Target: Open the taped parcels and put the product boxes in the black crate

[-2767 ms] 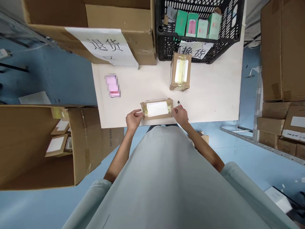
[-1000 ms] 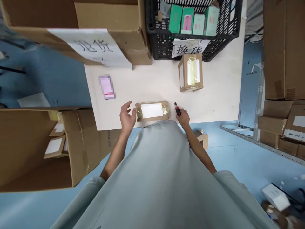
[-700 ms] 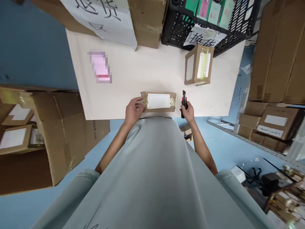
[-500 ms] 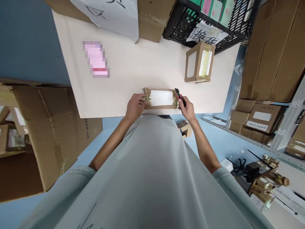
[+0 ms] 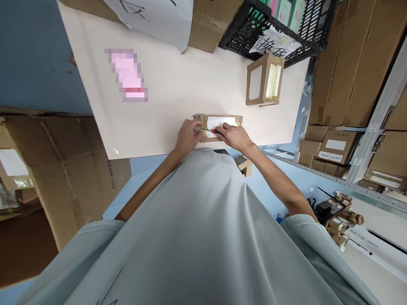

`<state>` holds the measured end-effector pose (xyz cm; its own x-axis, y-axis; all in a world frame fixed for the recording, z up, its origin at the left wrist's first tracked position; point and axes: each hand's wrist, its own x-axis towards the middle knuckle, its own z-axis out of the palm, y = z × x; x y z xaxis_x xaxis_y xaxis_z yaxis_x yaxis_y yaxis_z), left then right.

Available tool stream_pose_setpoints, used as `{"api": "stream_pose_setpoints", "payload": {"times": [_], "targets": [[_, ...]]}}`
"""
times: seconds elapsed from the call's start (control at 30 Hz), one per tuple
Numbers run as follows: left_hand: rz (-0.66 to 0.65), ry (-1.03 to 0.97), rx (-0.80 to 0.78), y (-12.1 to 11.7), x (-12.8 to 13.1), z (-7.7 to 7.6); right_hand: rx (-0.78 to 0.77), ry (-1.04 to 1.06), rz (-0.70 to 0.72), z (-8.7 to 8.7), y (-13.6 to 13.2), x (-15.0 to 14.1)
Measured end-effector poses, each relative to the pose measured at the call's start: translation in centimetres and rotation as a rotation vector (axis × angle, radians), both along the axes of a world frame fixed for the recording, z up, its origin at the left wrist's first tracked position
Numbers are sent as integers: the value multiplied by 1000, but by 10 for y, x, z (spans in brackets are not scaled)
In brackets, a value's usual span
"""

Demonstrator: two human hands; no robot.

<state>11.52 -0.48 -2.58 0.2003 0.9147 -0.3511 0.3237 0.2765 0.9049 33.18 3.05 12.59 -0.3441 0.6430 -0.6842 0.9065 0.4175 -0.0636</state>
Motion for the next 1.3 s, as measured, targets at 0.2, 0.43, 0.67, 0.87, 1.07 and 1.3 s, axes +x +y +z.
{"api": "stream_pose_setpoints", "payload": {"times": [0.2, 0.43, 0.67, 0.87, 1.07, 1.3], "targets": [[14, -8, -10, 2, 2, -2, 12, -64, 67, 0, 6, -3], [37, -24, -24, 1, 5, -6, -19, -81, 119, 6, 11, -8], [36, 24, 14, 1, 6, -6, -48, -149, 231, 5, 22, -20], [59, 54, -17, -1, 8, 1, -65, -142, 228, 11, 25, -18], [113, 152, -45, -1, 12, 9, -111, -167, 216, 18, 30, -3], [184, 177, -81, 0, 15, 16, -151, -251, 168, 30, 30, 63]]}}
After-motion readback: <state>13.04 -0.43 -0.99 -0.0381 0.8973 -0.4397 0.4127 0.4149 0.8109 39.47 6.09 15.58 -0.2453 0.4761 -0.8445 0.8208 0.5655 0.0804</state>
